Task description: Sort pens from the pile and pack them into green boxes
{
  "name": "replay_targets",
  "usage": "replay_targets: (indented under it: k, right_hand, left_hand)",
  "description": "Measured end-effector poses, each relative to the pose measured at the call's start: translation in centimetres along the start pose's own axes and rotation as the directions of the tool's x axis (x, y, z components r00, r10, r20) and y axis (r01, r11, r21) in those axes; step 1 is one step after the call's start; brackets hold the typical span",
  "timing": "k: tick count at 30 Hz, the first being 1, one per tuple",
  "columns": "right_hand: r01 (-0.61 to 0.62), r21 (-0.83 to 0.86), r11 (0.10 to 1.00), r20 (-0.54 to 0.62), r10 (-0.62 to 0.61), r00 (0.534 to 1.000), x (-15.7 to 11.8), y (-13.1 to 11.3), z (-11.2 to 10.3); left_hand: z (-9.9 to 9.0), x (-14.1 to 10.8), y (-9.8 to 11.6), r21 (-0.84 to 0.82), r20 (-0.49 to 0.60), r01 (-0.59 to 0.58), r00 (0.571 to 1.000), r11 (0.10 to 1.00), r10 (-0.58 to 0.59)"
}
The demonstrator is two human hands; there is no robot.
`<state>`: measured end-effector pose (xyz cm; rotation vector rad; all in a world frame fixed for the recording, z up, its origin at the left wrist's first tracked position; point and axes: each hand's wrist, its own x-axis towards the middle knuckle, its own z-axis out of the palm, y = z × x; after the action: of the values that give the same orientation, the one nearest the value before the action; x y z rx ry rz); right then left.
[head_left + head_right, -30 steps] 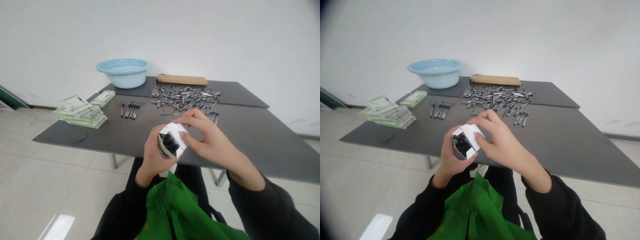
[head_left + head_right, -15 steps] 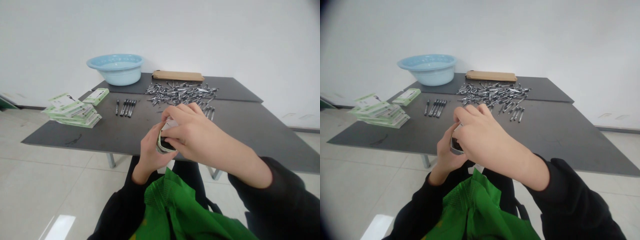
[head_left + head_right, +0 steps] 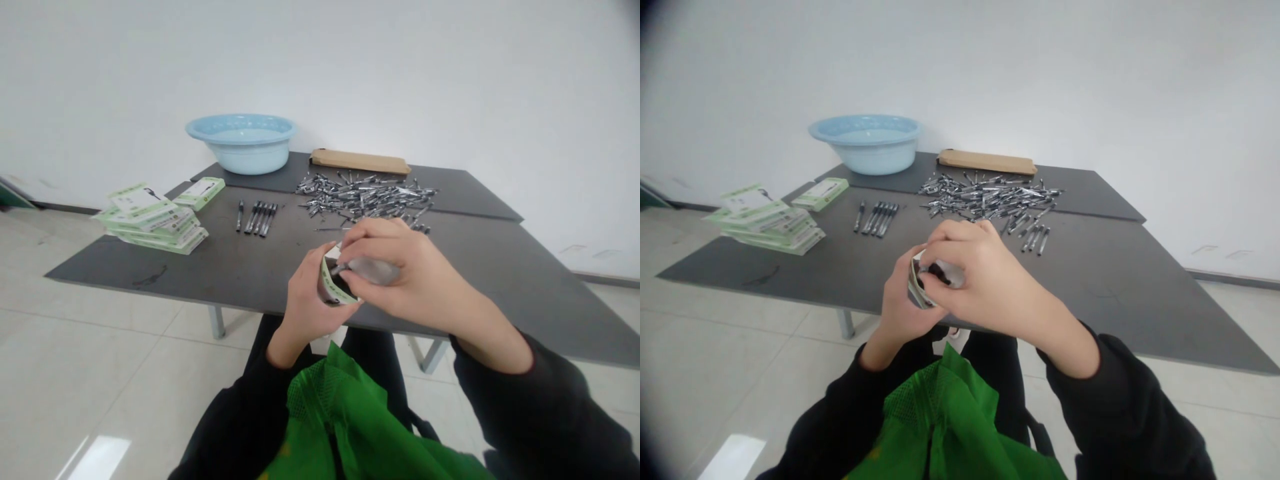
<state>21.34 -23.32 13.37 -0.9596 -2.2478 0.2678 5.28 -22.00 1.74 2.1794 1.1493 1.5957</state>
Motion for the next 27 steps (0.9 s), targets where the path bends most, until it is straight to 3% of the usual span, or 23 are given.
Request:
replay_targets:
  k: [2,4,6,10,13,16,20,27]
  right_hand:
    - [-0.065,0.168,0.984,-0.115,0.085,0.99,-0.3,0.3,-0.3]
    - [-0.111,0.336,0.935,-0.241,0.199,0.95,-0.4,0.9,-0.7]
    - [-0.101,0.481,0.871,-0.347,0.296,0.89,-0.4,1.7,-1.1]
    - [-0.046,0.672,0.739,-0.428,0.438,0.791,-0.1,4.0,-2.0]
    - [0.023,0.767,0.641,-0.485,0.556,0.674,0.0,6.5,-1.9]
    - [0.069,0.864,0.498,-0.445,0.694,0.566,-0.3,9.1,-0.8]
    - [0.032,0.949,0.315,-0.286,0.809,0.514,-1.4,12.0,1.6]
    - [-0.09,0.975,0.204,-0.137,0.866,0.482,-4.2,13.4,4.3]
  left_hand:
    - [-0.2,0.3,-0.1,-0.007,0.01,0.01,1.0,1.0,-0.01]
    - [-0.4,0.6,-0.2,-0.014,0.02,0.015,1.0,1.0,-0.015]
    - [-0.7,1.0,-0.3,-0.008,0.029,0.028,0.999,1.0,-0.028]
    - [-2.2,1.9,-1.1,0.082,0.069,0.066,0.995,0.994,-0.072]
    - [-4.2,2.7,-2.3,0.214,0.081,0.127,0.986,0.969,-0.147]
    - [-6.2,3.6,-3.9,0.406,0.079,0.215,0.96,0.888,-0.268]
    - [-7.3,4.7,-6.1,0.621,0.116,0.28,0.891,0.732,-0.439]
    - [-4.1,5.9,-8.1,0.722,0.259,0.209,0.803,0.66,-0.538]
